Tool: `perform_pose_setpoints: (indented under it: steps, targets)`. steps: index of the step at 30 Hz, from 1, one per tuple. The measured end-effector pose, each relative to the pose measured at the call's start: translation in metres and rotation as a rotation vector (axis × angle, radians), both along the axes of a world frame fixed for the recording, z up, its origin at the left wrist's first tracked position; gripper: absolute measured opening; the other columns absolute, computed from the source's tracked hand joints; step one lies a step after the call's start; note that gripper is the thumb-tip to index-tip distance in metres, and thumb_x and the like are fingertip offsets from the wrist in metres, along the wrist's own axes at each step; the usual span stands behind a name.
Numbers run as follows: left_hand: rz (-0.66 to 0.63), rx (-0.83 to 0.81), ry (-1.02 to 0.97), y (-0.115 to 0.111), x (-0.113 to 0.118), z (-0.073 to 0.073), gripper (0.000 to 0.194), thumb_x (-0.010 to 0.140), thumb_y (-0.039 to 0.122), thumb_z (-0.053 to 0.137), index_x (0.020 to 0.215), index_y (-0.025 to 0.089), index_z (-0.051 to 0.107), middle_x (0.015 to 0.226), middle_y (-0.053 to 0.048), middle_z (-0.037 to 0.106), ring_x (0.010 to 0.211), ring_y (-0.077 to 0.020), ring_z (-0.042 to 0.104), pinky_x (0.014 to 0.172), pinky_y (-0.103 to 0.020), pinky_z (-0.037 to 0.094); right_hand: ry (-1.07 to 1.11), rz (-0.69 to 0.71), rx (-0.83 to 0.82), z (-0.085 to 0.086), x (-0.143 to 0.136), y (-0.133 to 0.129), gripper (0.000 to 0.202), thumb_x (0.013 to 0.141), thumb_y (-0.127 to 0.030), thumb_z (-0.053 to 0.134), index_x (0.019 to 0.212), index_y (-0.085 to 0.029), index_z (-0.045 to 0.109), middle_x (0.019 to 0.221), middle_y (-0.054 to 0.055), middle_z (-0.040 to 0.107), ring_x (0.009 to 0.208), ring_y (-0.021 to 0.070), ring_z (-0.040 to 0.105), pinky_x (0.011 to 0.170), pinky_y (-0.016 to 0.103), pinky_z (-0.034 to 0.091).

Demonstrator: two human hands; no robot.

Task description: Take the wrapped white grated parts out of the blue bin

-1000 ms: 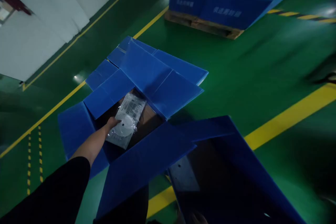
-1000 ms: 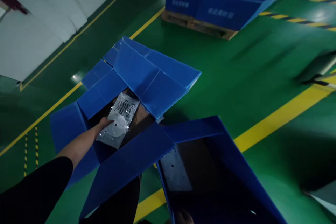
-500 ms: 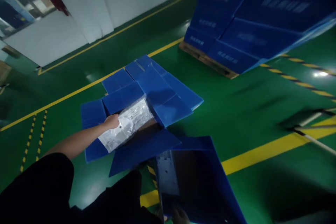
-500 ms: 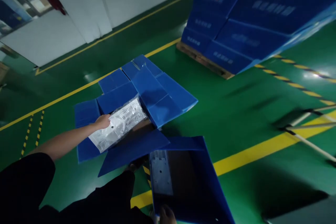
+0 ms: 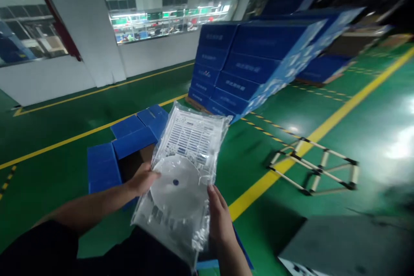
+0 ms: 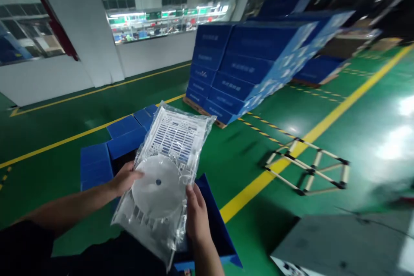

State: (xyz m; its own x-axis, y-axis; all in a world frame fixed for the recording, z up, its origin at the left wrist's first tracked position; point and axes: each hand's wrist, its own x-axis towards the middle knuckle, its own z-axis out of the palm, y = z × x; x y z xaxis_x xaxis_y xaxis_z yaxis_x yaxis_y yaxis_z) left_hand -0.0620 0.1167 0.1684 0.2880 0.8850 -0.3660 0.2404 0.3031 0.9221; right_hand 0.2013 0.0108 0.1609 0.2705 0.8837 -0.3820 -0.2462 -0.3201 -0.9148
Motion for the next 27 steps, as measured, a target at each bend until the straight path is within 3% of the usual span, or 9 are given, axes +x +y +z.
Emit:
perform_pose_setpoints:
  steps: [3,8,11,16,19,22,25,27]
  targets:
    - [0.012,-0.146,-0.324,-0.043,0.030,0.019,0.051,0.073,0.037,0.079,0.119,0.017,0.079,0.102,-0.013,0.084,0.094,-0.0353,0.082,0.088,-0.046,0.066,0.234,-0.003,-0.038,0.048,0.011,-0.039,0.071,0.082,-0.078,0.085,0.123,-0.021,0.077,0.116,0.015,0.084,0.110,0.0449,0.079,0.081,0.047,0.068]
    - [-0.118,-0.058,-0.315,-0.077,0.038,0.062,0.053,0.079,0.047,0.086,0.125,0.020,0.078,0.109,-0.010,0.084,0.110,-0.0371,0.080,0.091,-0.044,0.065,0.199,-0.132,-0.003,0.092,0.013,-0.095,0.079,0.066,-0.049,0.103,0.134,-0.019,0.077,0.108,0.014,0.084,0.093,0.0431,0.081,0.081,0.049,0.067]
    - [-0.222,-0.029,-0.284,-0.085,0.034,0.079,0.055,0.085,0.046,0.086,0.133,0.021,0.076,0.117,-0.010,0.084,0.115,-0.0362,0.078,0.094,-0.043,0.065,0.198,-0.182,0.005,0.096,0.014,-0.110,0.073,0.065,-0.046,0.103,0.128,-0.018,0.079,0.103,0.014,0.083,0.086,0.0405,0.080,0.080,0.048,0.067]
    - [-0.282,0.023,-0.251,-0.098,0.032,0.093,0.052,0.089,0.048,0.085,0.133,0.022,0.076,0.121,-0.008,0.083,0.116,-0.0335,0.077,0.104,-0.044,0.062,0.158,-0.238,0.068,0.078,0.019,-0.122,0.058,0.062,-0.047,0.099,0.110,-0.019,0.081,0.093,0.011,0.081,0.079,0.0360,0.076,0.068,0.041,0.063]
    - [-0.284,0.005,-0.299,-0.105,0.031,0.093,0.057,0.094,0.053,0.084,0.136,0.017,0.074,0.120,-0.012,0.083,0.112,-0.0333,0.078,0.102,-0.045,0.063,0.107,-0.305,0.090,0.077,0.016,-0.127,0.052,0.063,-0.045,0.098,0.104,-0.019,0.079,0.088,0.008,0.078,0.076,0.0286,0.071,0.068,0.036,0.060]
    - [-0.335,0.023,-0.330,-0.109,0.027,0.090,0.055,0.098,0.056,0.081,0.136,0.016,0.074,0.118,-0.013,0.083,0.109,-0.0323,0.078,0.100,-0.044,0.063,0.075,-0.367,0.073,0.089,0.009,-0.132,0.053,0.063,-0.044,0.097,0.105,-0.019,0.077,0.087,0.007,0.078,0.075,0.0242,0.069,0.068,0.031,0.057]
    - [-0.485,0.099,-0.293,-0.105,0.019,0.084,0.045,0.105,0.054,0.073,0.135,0.020,0.076,0.118,-0.012,0.082,0.110,-0.0316,0.078,0.099,-0.045,0.064,0.002,-0.399,0.052,0.101,0.002,-0.139,0.055,0.063,-0.049,0.097,0.104,-0.018,0.077,0.086,0.007,0.078,0.072,0.0228,0.067,0.063,0.029,0.055]
    - [-0.580,0.205,-0.269,-0.098,0.013,0.081,0.046,0.106,0.049,0.072,0.144,0.024,0.072,0.128,-0.014,0.080,0.114,-0.0326,0.077,0.103,-0.048,0.064,-0.052,-0.412,0.025,0.103,0.000,-0.145,0.056,0.067,-0.052,0.096,0.107,-0.018,0.076,0.087,0.007,0.078,0.071,0.0234,0.068,0.061,0.029,0.056]
